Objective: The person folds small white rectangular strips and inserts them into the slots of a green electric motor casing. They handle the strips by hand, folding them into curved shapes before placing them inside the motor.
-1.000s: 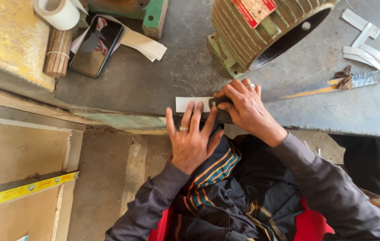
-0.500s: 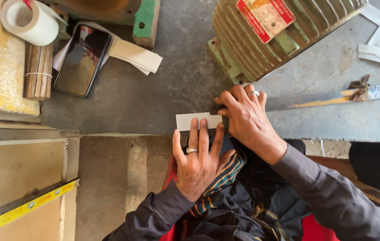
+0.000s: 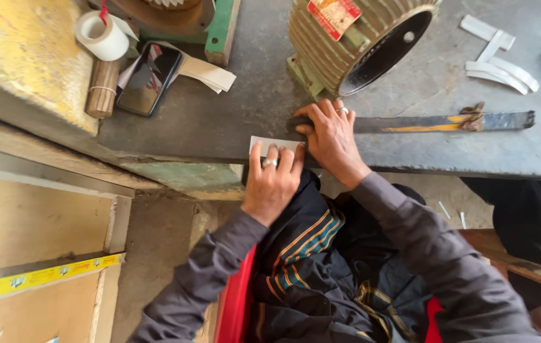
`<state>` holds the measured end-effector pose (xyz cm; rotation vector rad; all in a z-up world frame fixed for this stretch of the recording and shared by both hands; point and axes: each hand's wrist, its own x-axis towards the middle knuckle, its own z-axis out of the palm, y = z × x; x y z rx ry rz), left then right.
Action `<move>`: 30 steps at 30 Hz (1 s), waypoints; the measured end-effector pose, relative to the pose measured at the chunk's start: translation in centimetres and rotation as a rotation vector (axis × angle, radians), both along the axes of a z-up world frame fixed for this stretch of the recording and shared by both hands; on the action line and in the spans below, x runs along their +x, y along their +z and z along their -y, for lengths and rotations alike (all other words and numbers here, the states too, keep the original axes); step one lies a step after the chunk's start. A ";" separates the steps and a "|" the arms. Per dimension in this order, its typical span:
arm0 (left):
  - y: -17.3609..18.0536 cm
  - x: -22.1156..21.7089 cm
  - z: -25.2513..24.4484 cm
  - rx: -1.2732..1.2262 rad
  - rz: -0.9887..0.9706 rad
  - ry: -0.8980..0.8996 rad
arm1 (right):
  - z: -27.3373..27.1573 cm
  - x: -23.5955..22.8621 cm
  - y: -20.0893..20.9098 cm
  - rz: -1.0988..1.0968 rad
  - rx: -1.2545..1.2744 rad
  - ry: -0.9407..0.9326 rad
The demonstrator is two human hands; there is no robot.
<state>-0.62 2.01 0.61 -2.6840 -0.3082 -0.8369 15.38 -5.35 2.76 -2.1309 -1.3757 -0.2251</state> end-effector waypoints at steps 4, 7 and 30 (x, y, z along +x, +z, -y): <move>2.3 -0.8 -1.1 -0.144 -0.011 -0.188 | 0.5 -1.0 0.5 0.196 0.191 0.051; 4.2 -2.5 -0.2 -0.634 0.249 -0.159 | 1.5 -1.4 1.1 -0.033 0.411 0.075; 9.8 -8.1 1.3 -1.373 0.257 -0.283 | 8.4 -7.0 2.4 -1.214 0.244 0.194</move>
